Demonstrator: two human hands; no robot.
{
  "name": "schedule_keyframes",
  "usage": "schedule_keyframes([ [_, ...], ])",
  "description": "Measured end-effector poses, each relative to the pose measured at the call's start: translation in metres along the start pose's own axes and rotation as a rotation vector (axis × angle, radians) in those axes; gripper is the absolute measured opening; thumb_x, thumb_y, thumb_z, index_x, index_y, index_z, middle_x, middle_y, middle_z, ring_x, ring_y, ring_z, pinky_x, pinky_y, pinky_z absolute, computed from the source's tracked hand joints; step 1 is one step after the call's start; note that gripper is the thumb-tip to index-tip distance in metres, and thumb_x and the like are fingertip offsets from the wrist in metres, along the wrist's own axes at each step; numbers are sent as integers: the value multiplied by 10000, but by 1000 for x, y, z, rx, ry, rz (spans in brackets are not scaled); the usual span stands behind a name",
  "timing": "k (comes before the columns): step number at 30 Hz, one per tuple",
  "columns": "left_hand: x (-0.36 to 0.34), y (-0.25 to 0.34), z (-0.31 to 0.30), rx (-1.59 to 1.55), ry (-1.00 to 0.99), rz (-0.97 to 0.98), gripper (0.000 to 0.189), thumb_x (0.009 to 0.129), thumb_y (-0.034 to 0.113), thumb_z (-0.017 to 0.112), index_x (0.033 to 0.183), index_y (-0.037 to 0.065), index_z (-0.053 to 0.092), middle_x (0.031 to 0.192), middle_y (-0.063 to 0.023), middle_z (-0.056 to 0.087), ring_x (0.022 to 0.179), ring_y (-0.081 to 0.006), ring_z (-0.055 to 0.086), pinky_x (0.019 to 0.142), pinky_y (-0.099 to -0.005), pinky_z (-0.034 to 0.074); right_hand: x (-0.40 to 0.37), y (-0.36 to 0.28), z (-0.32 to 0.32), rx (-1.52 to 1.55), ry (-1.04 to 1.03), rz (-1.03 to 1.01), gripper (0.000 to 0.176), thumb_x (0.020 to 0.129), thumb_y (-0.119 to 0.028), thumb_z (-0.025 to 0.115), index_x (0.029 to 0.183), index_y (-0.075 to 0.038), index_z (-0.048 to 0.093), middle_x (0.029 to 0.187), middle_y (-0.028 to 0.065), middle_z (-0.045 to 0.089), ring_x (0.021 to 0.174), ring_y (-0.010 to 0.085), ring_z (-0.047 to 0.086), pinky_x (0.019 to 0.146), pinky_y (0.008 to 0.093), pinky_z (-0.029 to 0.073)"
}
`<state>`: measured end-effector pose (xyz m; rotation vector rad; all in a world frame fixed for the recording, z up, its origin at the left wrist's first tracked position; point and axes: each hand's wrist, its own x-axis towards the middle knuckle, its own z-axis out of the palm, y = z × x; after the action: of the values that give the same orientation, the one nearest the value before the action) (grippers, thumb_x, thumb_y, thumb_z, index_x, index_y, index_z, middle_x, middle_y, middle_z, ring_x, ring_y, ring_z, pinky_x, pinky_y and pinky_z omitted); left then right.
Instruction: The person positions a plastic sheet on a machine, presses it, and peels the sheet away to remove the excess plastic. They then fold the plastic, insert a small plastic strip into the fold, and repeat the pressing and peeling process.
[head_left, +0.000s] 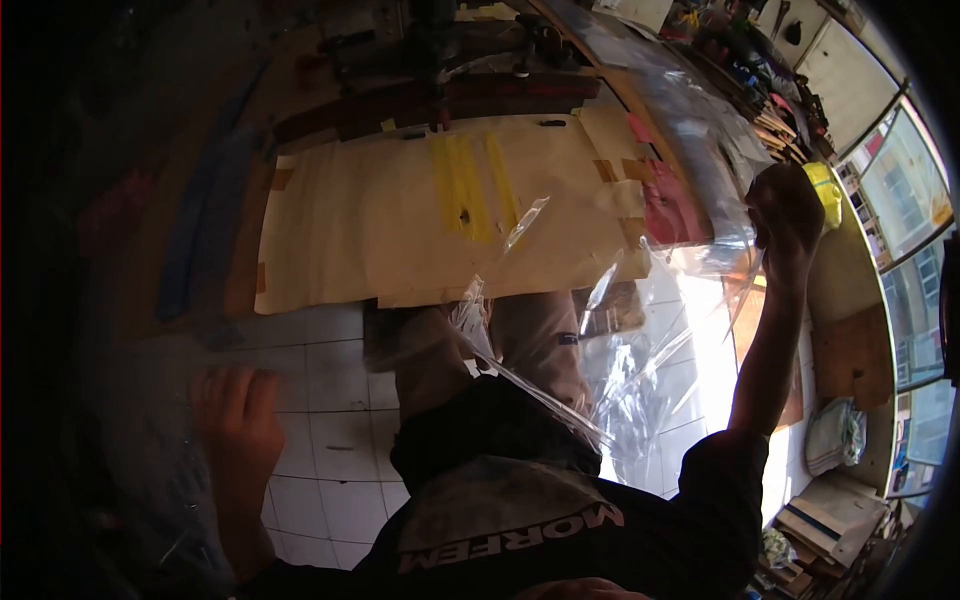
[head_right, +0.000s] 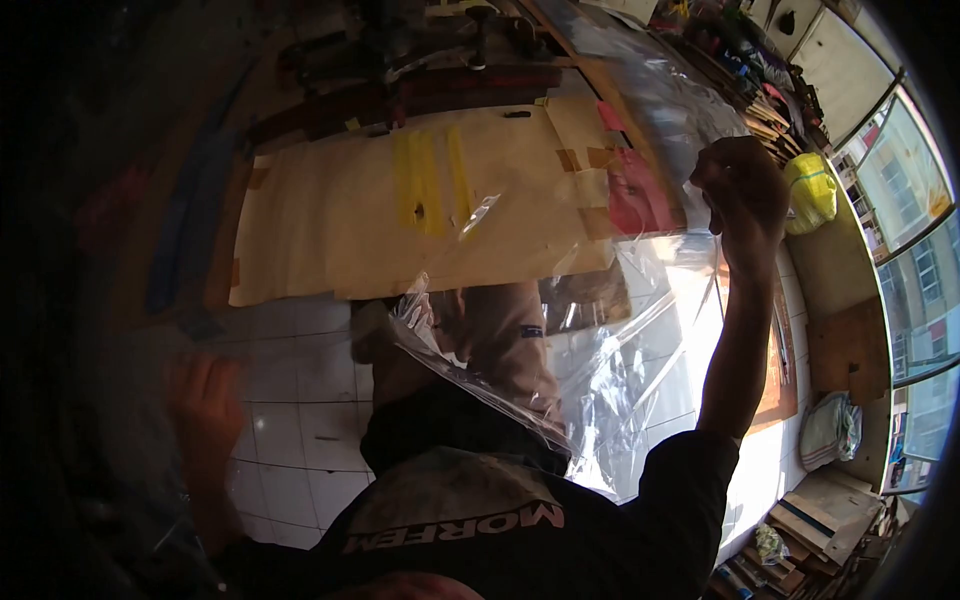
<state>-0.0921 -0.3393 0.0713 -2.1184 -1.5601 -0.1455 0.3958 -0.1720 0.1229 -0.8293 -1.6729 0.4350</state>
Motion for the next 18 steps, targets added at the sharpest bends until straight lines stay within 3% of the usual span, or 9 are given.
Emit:
schedule_keyframes([
  [4, 31, -6, -10, 400, 327, -226, 205, 739, -9, 641, 901, 111, 675, 981, -67, 588, 865, -210, 566, 746, -375, 445, 7, 10, 14, 101, -14, -22, 179, 866, -178, 611, 865, -2, 577, 706, 42, 557, 446, 11, 375, 395, 161, 266],
  [6, 68, -21, -6, 103, 658, -74, 232, 680, -31, 689, 857, 118, 690, 1091, -81, 590, 887, -215, 565, 731, -347, 454, 15, 2, 32, 246, -144, -96, 238, 899, -223, 570, 853, 11, 571, 702, 33, 534, 444, 6, 348, 397, 163, 244],
  [9, 124, -15, -17, -314, 752, 155, 266, 649, -71, 694, 863, 88, 693, 1128, -105, 595, 862, -204, 577, 653, -283, 474, 30, -9, 67, 290, -287, -268, 270, 910, -204, 539, 808, 45, 559, 738, 68, 533, 560, 58, 404, 491, 209, 298],
  [10, 142, -10, -22, -398, 791, 302, 276, 657, -75, 686, 892, 70, 688, 1136, -115, 597, 841, -199, 580, 622, -262, 477, 31, -21, 75, 275, -353, -171, 255, 899, -184, 546, 803, 51, 572, 778, 93, 545, 644, 108, 456, 572, 239, 352],
  [11, 157, 5, -25, -703, 774, 280, 301, 672, -63, 681, 963, 15, 660, 1116, -119, 607, 789, -187, 585, 612, -265, 493, 39, -26, 88, 214, -380, -313, 243, 886, -191, 569, 831, 44, 598, 816, 110, 573, 720, 158, 510, 641, 271, 395],
  [12, 173, 6, -25, -658, 807, 472, 334, 683, -54, 674, 1013, -30, 628, 1119, -115, 608, 766, -181, 596, 634, -277, 516, 43, -32, 98, 249, -438, -280, 245, 879, -208, 588, 853, 34, 611, 908, 137, 592, 866, 212, 542, 765, 320, 416],
  [13, 182, 12, -28, -653, 824, 482, 334, 683, -54, 674, 1013, -30, 628, 1119, -115, 608, 766, -181, 596, 634, -277, 516, 48, -34, 107, 251, -449, -310, 258, 887, -225, 583, 865, 30, 617, 1072, 179, 587, 1024, 251, 539, 866, 349, 405],
  [15, 197, 24, -30, -974, 583, 565, 161, 694, -83, 690, 835, -7, 674, 1196, -196, 547, 1052, -286, 594, 787, -299, 562, 55, -39, 121, 420, -502, -253, 247, 900, -216, 570, 891, 25, 623, 1233, 209, 527, 1198, 287, 469, 968, 376, 357],
  [18, 212, 42, -24, -1273, 453, 597, 144, 686, -101, 682, 795, -10, 655, 1202, -192, 558, 1055, -280, 601, 770, -293, 565, 63, -31, 120, 514, -644, -39, 208, 916, -166, 558, 967, 22, 629, 1341, 218, 444, 1290, 313, 388, 1035, 409, 304],
])
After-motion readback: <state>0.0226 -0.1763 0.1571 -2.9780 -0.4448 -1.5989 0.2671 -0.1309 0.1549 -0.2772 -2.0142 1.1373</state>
